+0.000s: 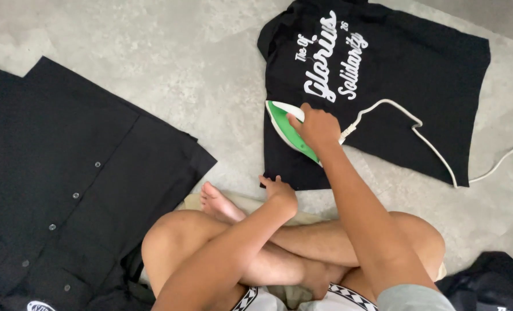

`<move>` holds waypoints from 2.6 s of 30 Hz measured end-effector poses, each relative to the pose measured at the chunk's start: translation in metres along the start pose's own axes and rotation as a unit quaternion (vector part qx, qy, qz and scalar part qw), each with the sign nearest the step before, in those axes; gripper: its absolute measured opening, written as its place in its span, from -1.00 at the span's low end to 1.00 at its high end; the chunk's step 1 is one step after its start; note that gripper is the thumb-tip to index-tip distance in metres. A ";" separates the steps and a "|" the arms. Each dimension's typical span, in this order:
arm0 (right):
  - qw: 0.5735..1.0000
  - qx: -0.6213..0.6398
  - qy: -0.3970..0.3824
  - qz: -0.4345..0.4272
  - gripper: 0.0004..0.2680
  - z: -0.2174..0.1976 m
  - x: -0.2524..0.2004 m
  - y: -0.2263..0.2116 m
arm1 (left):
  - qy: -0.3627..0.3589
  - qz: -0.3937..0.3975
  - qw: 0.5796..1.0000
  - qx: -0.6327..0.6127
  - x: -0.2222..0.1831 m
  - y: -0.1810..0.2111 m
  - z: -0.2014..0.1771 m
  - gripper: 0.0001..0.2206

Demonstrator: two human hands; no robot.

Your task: A person irons and folds black printed shirts while sitting on the floor, possibly attaching labels or tags with the heat.

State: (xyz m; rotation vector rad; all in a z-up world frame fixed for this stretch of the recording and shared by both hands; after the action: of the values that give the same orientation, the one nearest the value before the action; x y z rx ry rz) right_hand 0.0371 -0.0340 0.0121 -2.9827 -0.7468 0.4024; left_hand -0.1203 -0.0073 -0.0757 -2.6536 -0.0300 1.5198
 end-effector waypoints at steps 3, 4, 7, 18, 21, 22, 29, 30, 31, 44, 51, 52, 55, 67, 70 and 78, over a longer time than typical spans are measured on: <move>0.992 -0.018 -0.082 -0.093 -0.63 -0.011 -0.011 -0.014 | -0.006 0.017 1.000 -0.023 0.023 0.013 0.000 -0.39; 0.992 -0.017 -0.086 -0.092 -0.63 -0.007 -0.014 -0.010 | -0.010 0.019 1.000 -0.023 0.015 0.008 -0.003 -0.39; 0.991 -0.039 -0.083 -0.101 -0.67 -0.006 -0.020 -0.001 | -0.040 0.008 0.999 -0.036 -0.004 -0.009 -0.016 -0.39; 0.992 -0.049 -0.071 -0.092 -0.61 0.005 -0.084 -0.008 | -0.018 -0.008 0.998 -0.057 -0.025 -0.019 -0.004 -0.36; 0.999 -0.039 -0.027 -0.009 -0.57 0.033 -0.069 0.007 | 0.012 -0.004 0.998 -0.068 -0.019 -0.019 -0.005 -0.44; 0.999 -0.039 -0.026 -0.013 -0.57 0.023 -0.073 0.001 | 0.013 -0.007 0.997 -0.070 -0.020 -0.023 -0.007 -0.44; 0.986 -0.069 -0.051 -0.140 -0.59 0.006 -0.080 -0.034 | 0.010 -0.050 0.998 -0.041 -0.019 -0.045 -0.006 -0.60; 0.991 -0.055 -0.043 -0.114 -0.56 0.009 -0.079 -0.029 | 0.017 -0.043 0.999 -0.028 -0.024 -0.045 -0.008 -0.63; 0.991 -0.054 -0.044 -0.113 -0.56 0.015 -0.079 -0.029 | 0.017 -0.042 0.999 -0.028 -0.030 -0.048 -0.010 -0.63; 0.984 -0.090 0.005 -0.151 -0.58 0.015 -0.072 -0.034 | 0.122 -0.127 0.923 -0.341 -0.001 -0.145 -0.037 -0.77; 0.960 -0.129 0.000 -0.248 -0.62 0.022 -0.079 -0.033 | 0.225 -0.115 0.834 -0.490 -0.004 -0.159 -0.048 -0.75; 0.960 -0.128 0.000 -0.248 -0.62 0.025 -0.078 -0.033 | 0.225 -0.115 0.835 -0.490 -0.013 -0.158 -0.049 -0.75; 0.973 -0.116 0.024 -0.198 -0.59 0.025 -0.077 -0.029 | 0.190 -0.095 0.832 -0.513 -0.021 -0.154 -0.049 -0.68; 0.993 -0.034 0.006 -0.111 -0.56 0.026 -0.078 -0.027 | 0.181 -0.112 0.827 -0.521 0.008 -0.144 -0.026 -0.68; 1.000 -0.009 0.006 0.007 -0.55 0.040 -0.066 -0.010 | 0.161 -0.101 0.849 -0.493 -0.006 -0.136 -0.024 -0.69; 0.999 0.027 0.019 0.041 -0.51 0.034 -0.048 -0.010 | 0.082 -0.043 0.906 -0.412 -0.042 -0.109 -0.029 -0.66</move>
State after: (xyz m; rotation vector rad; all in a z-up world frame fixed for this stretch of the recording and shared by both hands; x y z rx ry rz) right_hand -0.0174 -0.0483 -0.0084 -2.9692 -0.6019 0.3615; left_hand -0.1139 0.0965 -0.0157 -3.3081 -0.9717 1.4625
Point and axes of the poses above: each hand's wrist, its own x-axis towards the middle knuckle, its own z-axis out of the palm, y = z × x, the point moved 5 cm from there along x, towards the middle knuckle, and after that the axes turned 14 degrees about -z, right-handed, at the moved point
